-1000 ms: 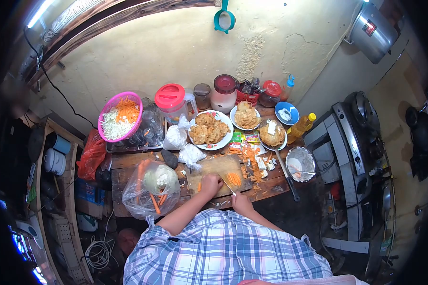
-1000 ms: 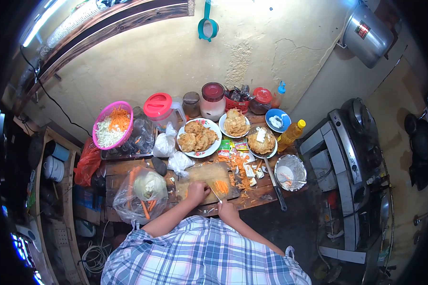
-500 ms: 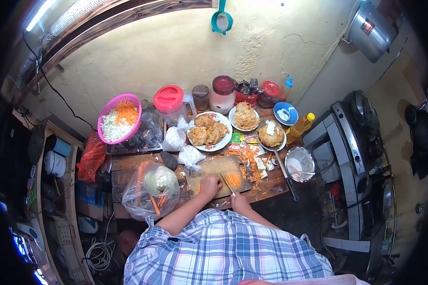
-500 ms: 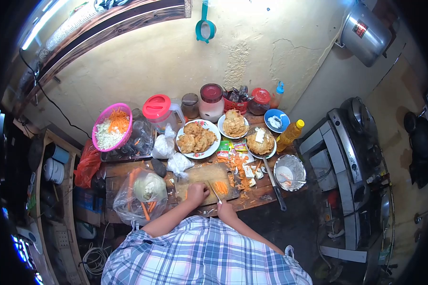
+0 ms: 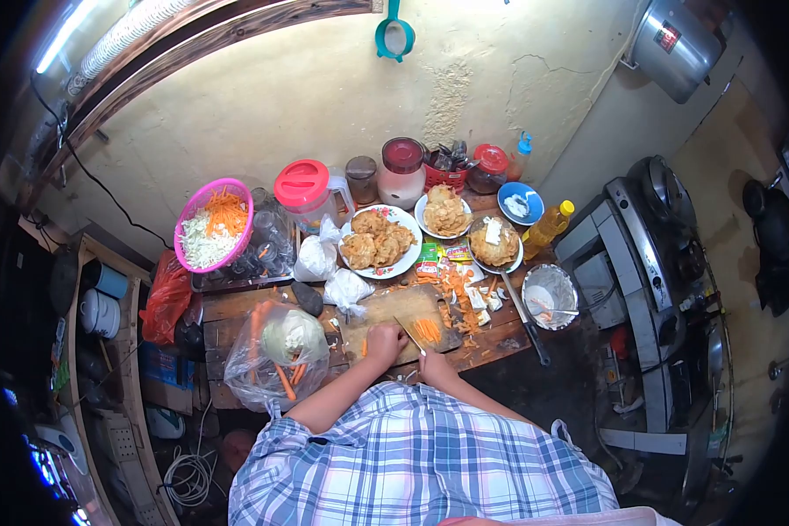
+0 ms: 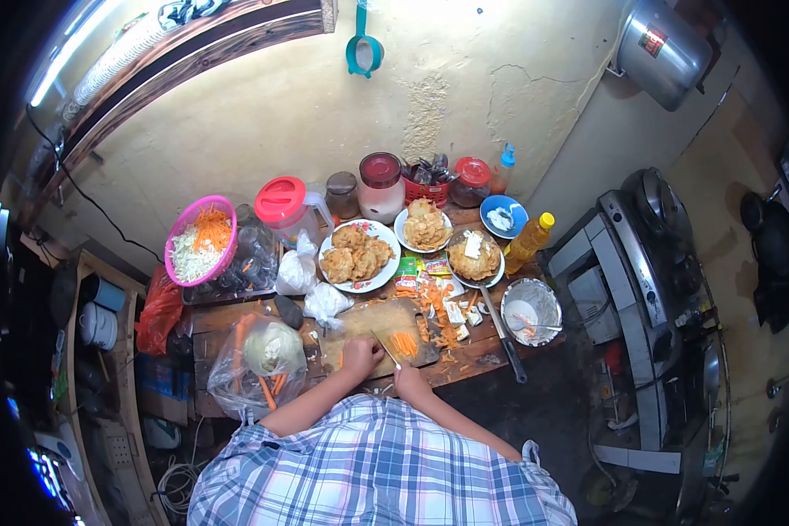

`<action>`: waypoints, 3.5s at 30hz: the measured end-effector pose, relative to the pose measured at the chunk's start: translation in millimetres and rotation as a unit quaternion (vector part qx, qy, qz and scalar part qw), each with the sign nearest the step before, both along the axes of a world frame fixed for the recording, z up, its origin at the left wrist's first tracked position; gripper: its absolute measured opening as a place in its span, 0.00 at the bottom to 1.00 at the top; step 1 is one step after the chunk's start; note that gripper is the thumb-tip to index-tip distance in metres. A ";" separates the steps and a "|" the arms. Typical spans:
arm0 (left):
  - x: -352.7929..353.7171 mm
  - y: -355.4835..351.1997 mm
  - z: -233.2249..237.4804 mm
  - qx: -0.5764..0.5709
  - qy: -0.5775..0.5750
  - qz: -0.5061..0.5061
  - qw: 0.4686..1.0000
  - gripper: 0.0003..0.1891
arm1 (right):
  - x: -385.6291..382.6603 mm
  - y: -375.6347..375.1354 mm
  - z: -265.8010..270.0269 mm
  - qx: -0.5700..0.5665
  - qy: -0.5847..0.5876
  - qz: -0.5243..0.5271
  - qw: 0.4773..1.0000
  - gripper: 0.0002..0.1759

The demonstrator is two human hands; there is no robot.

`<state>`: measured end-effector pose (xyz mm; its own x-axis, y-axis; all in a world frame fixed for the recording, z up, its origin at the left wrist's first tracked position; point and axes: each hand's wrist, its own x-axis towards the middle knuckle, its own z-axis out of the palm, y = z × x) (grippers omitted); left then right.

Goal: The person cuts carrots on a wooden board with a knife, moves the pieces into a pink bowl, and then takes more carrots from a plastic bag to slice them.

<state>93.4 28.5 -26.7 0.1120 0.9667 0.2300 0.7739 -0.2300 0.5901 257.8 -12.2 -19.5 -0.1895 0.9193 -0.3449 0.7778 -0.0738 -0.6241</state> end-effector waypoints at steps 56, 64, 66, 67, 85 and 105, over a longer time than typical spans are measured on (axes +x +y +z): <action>-13.8 -5.5 21.5 0.005 -0.066 -0.101 0.993 0.05 | 42.8 -10.3 26.4 -0.004 0.005 -0.063 0.998 0.20; -14.1 -10.4 0.7 0.049 -0.024 -0.167 0.984 0.05 | 42.9 -18.7 18.4 0.015 0.032 -0.065 0.997 0.19; -17.1 -12.2 1.4 0.052 -0.028 -0.161 0.985 0.05 | 41.9 -19.4 21.7 -0.011 0.027 -0.063 0.998 0.19; -18.4 -11.0 0.5 0.056 -0.030 -0.141 0.988 0.05 | 41.0 -18.3 24.4 -0.011 0.028 -0.062 0.998 0.19; -5.6 0.0 -6.3 0.069 0.028 -0.176 0.982 0.05 | 31.8 -16.0 29.7 -0.013 -0.004 -0.015 1.000 0.18; -8.1 -1.2 -10.4 0.093 0.037 -0.152 0.983 0.04 | 26.3 -10.2 30.5 0.029 -0.036 0.022 0.999 0.16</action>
